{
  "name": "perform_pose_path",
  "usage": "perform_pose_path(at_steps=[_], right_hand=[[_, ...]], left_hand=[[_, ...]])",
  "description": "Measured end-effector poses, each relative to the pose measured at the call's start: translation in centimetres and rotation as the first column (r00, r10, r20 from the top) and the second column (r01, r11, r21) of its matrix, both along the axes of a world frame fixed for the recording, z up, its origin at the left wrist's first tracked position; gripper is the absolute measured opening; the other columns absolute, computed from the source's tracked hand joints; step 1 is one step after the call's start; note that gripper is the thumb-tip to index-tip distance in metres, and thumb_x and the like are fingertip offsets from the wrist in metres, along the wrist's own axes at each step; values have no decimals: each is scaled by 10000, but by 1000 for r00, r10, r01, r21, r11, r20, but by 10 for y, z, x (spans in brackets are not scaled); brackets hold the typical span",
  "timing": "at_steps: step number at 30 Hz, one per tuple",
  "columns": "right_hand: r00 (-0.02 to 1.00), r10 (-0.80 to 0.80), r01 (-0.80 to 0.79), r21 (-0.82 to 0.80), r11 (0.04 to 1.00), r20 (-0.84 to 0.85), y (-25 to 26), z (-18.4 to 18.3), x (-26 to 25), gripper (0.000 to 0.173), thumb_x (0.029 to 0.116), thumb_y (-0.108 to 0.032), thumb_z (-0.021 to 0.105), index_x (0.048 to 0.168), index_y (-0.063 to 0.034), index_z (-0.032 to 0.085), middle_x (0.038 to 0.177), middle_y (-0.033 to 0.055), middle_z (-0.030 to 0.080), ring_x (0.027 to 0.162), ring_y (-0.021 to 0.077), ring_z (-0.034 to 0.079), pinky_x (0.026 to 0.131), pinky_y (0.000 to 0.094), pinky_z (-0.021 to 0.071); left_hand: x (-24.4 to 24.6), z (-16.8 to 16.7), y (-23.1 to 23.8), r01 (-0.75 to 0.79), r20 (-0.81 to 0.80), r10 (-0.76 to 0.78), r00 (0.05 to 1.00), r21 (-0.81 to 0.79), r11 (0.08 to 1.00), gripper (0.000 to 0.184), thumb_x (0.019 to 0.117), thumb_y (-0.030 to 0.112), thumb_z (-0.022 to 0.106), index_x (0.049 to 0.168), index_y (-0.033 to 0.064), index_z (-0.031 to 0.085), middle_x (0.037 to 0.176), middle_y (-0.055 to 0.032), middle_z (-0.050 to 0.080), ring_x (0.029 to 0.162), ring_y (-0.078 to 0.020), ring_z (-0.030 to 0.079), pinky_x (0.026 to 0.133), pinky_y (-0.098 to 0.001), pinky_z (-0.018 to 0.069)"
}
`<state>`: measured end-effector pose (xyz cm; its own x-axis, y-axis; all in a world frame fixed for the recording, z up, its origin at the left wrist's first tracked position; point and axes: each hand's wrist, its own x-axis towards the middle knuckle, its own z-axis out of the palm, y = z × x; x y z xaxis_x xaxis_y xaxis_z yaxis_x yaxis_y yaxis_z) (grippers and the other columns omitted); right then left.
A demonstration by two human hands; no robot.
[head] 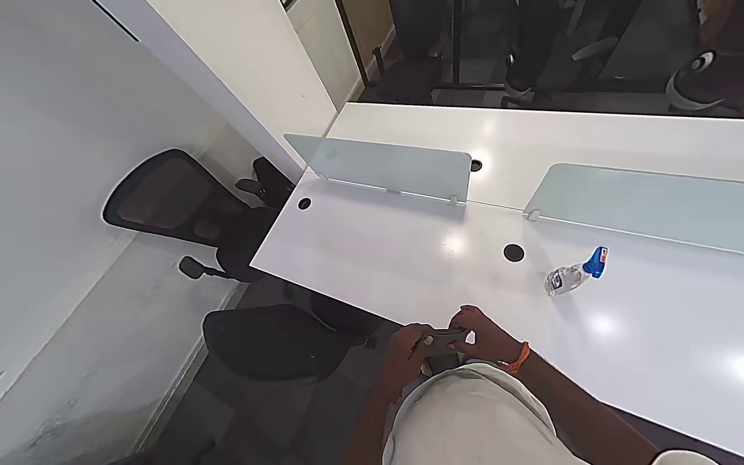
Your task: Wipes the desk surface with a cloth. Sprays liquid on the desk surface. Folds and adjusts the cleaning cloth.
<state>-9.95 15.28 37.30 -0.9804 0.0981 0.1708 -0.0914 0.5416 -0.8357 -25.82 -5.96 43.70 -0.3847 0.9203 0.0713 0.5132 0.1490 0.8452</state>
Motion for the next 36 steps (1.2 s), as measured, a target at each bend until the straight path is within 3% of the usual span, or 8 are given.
perform_pose_path(at_steps=[6,8,15,20,25,29,33,36], right_hand=[[988,-147,153,-346,926,42,-47,5,-5,152,894,-127,746,1027,-59,721,985,25,719,939,77,672,867,281,573],[979,-202,186,-438,880,9,-68,11,-9,138,891,-82,740,1016,-33,714,963,17,726,885,55,679,813,251,585],[868,-491,384,-526,759,-74,-129,35,-11,389,836,-26,795,1185,-43,625,1022,27,729,887,119,719,791,314,632],[814,-563,435,-491,754,-143,-150,51,-6,411,826,-34,807,1190,-56,616,1068,10,719,921,99,707,814,288,621],[850,-497,385,-437,813,-175,-163,60,-3,371,875,-36,768,1210,-74,613,1095,-2,720,963,82,709,865,284,620],[863,-485,398,-402,825,-142,-170,68,0,364,881,-3,735,1219,-72,617,1117,-3,712,993,74,697,890,289,612],[862,-486,408,-369,835,-145,-173,68,4,351,887,2,727,1213,-55,610,1111,11,705,990,66,693,875,271,613],[865,-485,411,-369,833,-131,-175,67,7,347,872,52,694,1196,-46,617,1109,26,703,988,75,690,870,271,608]], left_hand=[[-49,9,-64,-80,53,76,996,74,994,311,1060,230,487,1144,30,710,1027,-67,734,945,-85,689,878,-291,578],[-61,7,-80,-92,93,81,992,120,988,296,1054,205,489,1132,21,705,1006,-52,734,912,-58,688,843,-254,581],[-81,-7,-117,-149,326,85,941,175,973,215,999,116,570,1137,2,689,976,-8,730,797,-15,668,711,-191,572],[-80,-10,-132,-26,460,-55,886,168,986,278,943,123,679,1191,-1,657,1095,-43,725,899,-77,699,777,-252,604],[-75,-3,-132,145,452,-208,867,171,974,364,962,131,678,1280,-30,606,1162,-97,723,1049,-162,710,934,-335,599],[-60,4,-121,216,353,-251,901,136,967,298,971,178,688,1224,24,666,1134,-67,731,983,-124,719,879,-311,621],[-49,4,-110,278,213,-317,924,195,941,329,950,252,729,1188,29,688,1294,-106,675,1210,-176,648,1044,-368,553],[-42,4,-104,297,147,-327,933,195,935,283,960,277,718,1132,52,720,1284,-92,682,1216,-160,640,1047,-352,542]])
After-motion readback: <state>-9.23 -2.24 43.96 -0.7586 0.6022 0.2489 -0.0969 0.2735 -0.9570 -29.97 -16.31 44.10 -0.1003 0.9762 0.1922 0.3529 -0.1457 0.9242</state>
